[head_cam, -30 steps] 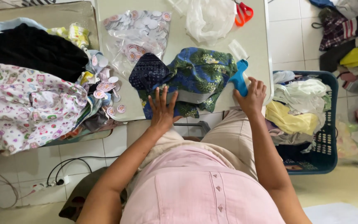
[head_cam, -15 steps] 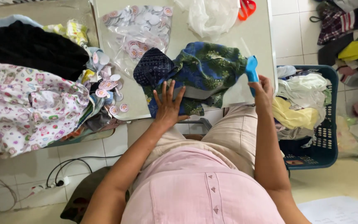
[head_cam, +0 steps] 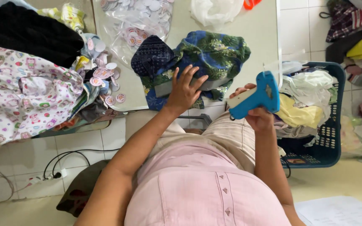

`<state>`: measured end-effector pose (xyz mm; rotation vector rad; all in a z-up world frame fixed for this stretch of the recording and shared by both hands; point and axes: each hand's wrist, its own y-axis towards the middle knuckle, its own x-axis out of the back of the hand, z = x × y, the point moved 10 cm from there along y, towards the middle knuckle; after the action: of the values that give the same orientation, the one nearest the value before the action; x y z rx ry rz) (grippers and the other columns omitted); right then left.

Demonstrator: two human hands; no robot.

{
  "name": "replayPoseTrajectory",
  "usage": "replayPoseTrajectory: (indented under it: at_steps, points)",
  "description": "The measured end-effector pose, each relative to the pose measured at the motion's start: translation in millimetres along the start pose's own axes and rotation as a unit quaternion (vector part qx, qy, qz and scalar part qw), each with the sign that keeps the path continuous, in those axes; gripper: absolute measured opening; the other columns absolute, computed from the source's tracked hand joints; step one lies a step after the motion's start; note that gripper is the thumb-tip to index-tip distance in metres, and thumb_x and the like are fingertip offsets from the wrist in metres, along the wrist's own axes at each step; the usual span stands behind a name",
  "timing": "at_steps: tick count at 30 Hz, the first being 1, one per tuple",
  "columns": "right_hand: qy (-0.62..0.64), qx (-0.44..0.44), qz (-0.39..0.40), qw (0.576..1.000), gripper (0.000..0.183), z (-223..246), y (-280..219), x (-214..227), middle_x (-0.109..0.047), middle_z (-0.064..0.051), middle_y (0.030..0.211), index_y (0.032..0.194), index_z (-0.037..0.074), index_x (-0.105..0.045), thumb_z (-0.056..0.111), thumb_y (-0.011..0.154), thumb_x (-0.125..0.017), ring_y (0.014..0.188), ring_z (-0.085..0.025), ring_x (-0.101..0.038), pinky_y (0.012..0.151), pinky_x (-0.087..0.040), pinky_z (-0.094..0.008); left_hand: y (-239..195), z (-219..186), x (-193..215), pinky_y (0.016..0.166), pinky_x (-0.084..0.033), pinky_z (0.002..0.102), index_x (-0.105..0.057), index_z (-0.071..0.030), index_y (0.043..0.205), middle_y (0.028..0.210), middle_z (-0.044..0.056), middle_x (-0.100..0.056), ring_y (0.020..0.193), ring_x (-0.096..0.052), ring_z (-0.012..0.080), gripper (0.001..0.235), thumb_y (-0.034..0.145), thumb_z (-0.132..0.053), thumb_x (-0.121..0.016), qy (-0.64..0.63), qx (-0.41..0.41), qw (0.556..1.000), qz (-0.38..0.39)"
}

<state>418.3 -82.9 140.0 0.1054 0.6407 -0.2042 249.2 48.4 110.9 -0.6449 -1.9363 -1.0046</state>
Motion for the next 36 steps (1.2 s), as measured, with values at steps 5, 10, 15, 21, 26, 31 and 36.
replayPoseTrajectory:
  at_steps: [5,10,15,21,26,31,36]
  points:
    - [0.058,-0.025,-0.008,0.998,0.067,-37,-19,3,-0.058,-0.026,0.113,0.133,0.001,-0.046,0.004,0.067,-0.059,0.118,-0.048,-0.060,0.103,-0.045,-0.064,4,-20,-6,0.106,-0.036,0.052,-0.063,-0.028,0.120,0.130,0.006,-0.053,0.128,-0.052,0.0290,0.037,0.087,-0.027,-0.079,-0.002,-0.071,0.997,-0.039]
    - [0.095,-0.039,-0.019,0.995,0.061,-61,-20,18,-0.058,-0.025,0.110,0.130,-0.001,-0.046,0.003,0.070,-0.057,0.116,-0.048,-0.062,0.099,-0.048,-0.065,5,-9,-16,0.092,-0.045,0.040,-0.070,-0.021,0.091,0.108,0.002,-0.061,0.106,-0.062,0.0245,0.010,0.094,-0.030,-0.073,-0.012,-0.091,0.991,-0.100]
    - [0.057,-0.047,-0.048,0.996,0.055,-77,-18,29,-0.063,-0.021,0.106,0.123,0.002,-0.051,0.005,0.069,-0.059,0.110,-0.042,-0.067,0.101,-0.049,-0.059,-2,2,-47,0.099,-0.043,0.043,-0.073,-0.021,0.106,0.112,0.006,-0.062,0.118,-0.058,0.0280,0.025,0.093,-0.042,-0.070,-0.003,-0.082,0.996,-0.046]
    - [0.033,-0.048,-0.063,0.996,0.053,-83,-17,43,-0.066,-0.021,0.102,0.119,0.000,-0.055,0.003,0.067,-0.059,0.104,-0.042,-0.070,0.097,-0.051,-0.058,10,-3,-37,0.096,-0.041,0.040,-0.070,-0.024,0.089,0.099,-0.002,-0.057,0.111,-0.055,0.0213,0.013,0.087,-0.035,-0.075,0.022,-0.045,0.998,-0.047]
    - [0.048,-0.047,-0.056,0.996,0.052,-83,-20,44,-0.065,-0.022,0.103,0.119,-0.001,-0.055,0.001,0.068,-0.057,0.105,-0.043,-0.069,0.099,-0.050,-0.059,16,5,-44,0.092,-0.043,0.040,-0.068,-0.025,0.082,0.091,-0.005,-0.056,0.105,-0.056,0.0183,0.011,0.085,-0.032,-0.076,-0.033,0.007,0.999,-0.023]
    - [0.048,-0.043,-0.067,0.996,0.052,-78,-24,41,-0.067,-0.023,0.103,0.119,-0.001,-0.056,0.000,0.068,-0.059,0.106,-0.043,-0.069,0.099,-0.050,-0.059,39,23,-30,0.080,-0.054,0.045,-0.074,-0.026,0.083,0.087,0.000,-0.067,0.093,-0.068,0.0273,0.006,0.081,-0.030,-0.077,-0.203,0.117,0.971,0.050]
    - [0.058,-0.057,-0.064,0.995,0.049,-82,-22,47,-0.068,-0.024,0.104,0.121,0.001,-0.056,-0.001,0.072,-0.058,0.109,-0.043,-0.069,0.103,-0.049,-0.060,101,65,-30,0.068,-0.058,0.030,-0.072,-0.028,0.075,0.069,-0.010,-0.071,0.068,-0.073,0.0155,0.015,0.089,-0.032,-0.070,-0.283,0.191,0.940,0.003]
